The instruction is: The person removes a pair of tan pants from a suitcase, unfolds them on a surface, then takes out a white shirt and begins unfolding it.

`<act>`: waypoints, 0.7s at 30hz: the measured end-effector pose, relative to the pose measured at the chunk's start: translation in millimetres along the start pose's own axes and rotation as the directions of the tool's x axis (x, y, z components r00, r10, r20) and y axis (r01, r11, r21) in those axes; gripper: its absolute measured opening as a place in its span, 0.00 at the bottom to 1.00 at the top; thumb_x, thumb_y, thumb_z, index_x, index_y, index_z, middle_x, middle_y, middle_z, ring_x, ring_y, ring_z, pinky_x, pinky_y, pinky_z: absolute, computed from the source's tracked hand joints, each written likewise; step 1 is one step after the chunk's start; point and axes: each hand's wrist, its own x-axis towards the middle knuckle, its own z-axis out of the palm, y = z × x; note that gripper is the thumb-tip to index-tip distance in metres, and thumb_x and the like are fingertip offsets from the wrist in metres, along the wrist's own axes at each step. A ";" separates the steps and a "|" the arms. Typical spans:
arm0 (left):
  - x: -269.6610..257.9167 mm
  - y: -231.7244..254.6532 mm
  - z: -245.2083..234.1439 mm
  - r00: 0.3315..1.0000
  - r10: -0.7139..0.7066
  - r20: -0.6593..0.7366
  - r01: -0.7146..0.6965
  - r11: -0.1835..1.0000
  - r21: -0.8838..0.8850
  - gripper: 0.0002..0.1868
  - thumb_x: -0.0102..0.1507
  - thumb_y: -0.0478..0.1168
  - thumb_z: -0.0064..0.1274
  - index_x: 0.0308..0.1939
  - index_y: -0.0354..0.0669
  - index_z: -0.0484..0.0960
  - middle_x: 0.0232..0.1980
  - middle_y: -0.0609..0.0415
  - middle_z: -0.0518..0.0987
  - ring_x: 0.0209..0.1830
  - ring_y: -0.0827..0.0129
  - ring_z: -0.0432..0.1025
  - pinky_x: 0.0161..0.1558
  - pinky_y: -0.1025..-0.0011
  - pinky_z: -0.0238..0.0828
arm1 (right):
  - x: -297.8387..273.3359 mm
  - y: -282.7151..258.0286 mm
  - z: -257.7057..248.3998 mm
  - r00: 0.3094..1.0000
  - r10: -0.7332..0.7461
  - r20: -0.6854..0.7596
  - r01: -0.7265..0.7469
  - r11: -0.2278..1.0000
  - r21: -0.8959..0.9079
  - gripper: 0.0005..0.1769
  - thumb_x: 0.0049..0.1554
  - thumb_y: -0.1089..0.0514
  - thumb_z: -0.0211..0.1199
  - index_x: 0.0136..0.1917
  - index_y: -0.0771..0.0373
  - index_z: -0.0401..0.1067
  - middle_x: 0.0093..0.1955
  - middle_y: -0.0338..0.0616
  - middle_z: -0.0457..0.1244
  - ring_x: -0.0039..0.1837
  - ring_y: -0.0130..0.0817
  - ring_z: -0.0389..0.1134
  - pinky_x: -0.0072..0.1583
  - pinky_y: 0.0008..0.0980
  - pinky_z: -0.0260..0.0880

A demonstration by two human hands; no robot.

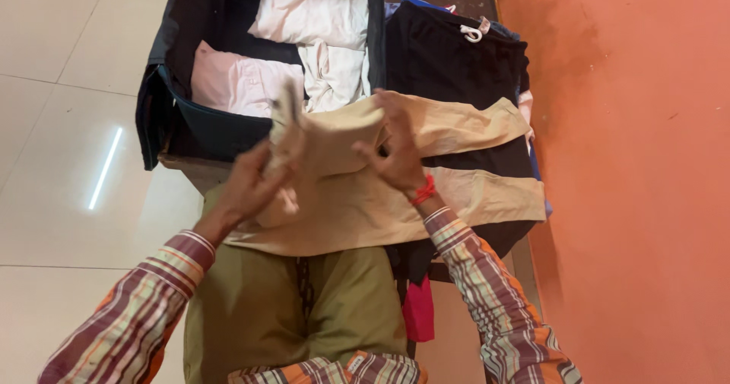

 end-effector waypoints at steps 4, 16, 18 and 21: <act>-10.5 9.4 26.9 0.951 -0.038 0.308 0.027 0.999 0.041 0.26 0.63 0.38 0.49 0.66 0.41 0.74 0.34 0.52 0.87 0.29 0.66 0.83 0.35 0.69 0.80 | 4.4 -30.7 13.0 0.969 -0.166 0.186 0.150 0.984 0.096 0.57 0.50 0.47 0.77 0.81 0.61 0.47 0.81 0.54 0.49 0.81 0.52 0.52 0.79 0.46 0.51; -13.4 25.8 40.5 0.918 0.059 0.392 -0.077 0.997 0.030 0.25 0.59 0.38 0.54 0.61 0.41 0.76 0.37 0.48 0.86 0.34 0.58 0.85 0.39 0.65 0.79 | -1.8 -18.5 5.7 0.953 -0.008 0.303 -0.018 0.996 0.084 0.11 0.51 0.58 0.72 0.49 0.58 0.79 0.50 0.43 0.64 0.54 0.39 0.68 0.56 0.35 0.70; -12.7 26.8 41.4 0.955 0.077 0.285 -0.105 0.991 0.085 0.27 0.57 0.42 0.59 0.59 0.39 0.73 0.39 0.46 0.85 0.37 0.55 0.84 0.39 0.63 0.78 | 3.5 -26.0 -2.7 0.982 -0.088 0.165 0.072 0.992 0.104 0.11 0.50 0.60 0.72 0.47 0.61 0.74 0.55 0.45 0.63 0.57 0.38 0.70 0.57 0.35 0.72; -6.8 30.2 40.2 0.995 -0.030 0.099 0.002 0.963 0.268 0.35 0.53 0.48 0.69 0.57 0.39 0.69 0.42 0.44 0.83 0.41 0.50 0.80 0.39 0.59 0.76 | 12.2 -34.8 -17.8 0.993 -0.063 0.095 0.050 0.990 0.130 0.13 0.50 0.61 0.72 0.47 0.64 0.71 0.56 0.45 0.67 0.55 0.37 0.72 0.55 0.35 0.74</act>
